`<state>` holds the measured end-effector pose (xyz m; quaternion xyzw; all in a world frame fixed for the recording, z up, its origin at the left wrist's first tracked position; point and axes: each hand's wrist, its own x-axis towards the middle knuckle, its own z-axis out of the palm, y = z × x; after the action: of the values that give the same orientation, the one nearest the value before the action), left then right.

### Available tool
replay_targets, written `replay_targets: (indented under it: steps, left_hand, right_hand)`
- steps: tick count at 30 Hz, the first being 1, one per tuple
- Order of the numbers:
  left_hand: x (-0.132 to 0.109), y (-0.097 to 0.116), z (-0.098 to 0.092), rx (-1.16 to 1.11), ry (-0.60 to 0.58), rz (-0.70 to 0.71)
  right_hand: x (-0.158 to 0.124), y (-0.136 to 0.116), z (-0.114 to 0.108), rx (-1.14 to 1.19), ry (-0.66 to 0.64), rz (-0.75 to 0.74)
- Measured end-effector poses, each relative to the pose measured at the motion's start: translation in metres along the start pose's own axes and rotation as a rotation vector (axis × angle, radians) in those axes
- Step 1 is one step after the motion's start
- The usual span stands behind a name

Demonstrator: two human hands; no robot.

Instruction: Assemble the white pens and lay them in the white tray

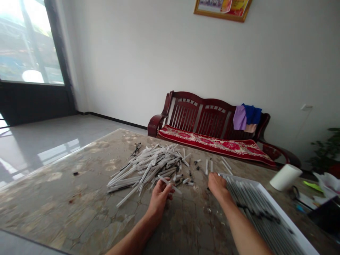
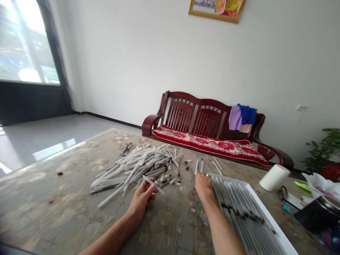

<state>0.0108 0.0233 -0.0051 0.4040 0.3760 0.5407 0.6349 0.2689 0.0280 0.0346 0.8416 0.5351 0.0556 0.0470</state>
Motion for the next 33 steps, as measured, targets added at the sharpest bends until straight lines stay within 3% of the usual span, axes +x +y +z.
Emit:
replay_targets:
  steps: [8,15,20,33]
  left_hand:
    - [0.003,-0.001,-0.001,-0.133,0.04,-0.094]
    - [0.004,0.002,-0.003,-0.27,0.128,-0.137]
    - [0.005,0.003,-0.003,-0.308,0.145,-0.14]
    - [0.004,0.004,-0.003,-0.277,0.089,-0.138]
  right_hand:
    - [-0.018,-0.003,-0.009,-0.002,0.028,-0.033]
    - [-0.083,-0.015,-0.009,0.646,0.168,-0.331]
    - [-0.122,-0.027,-0.005,0.872,0.18,-0.407]
    - [-0.126,-0.034,-0.013,0.691,0.145,-0.463]
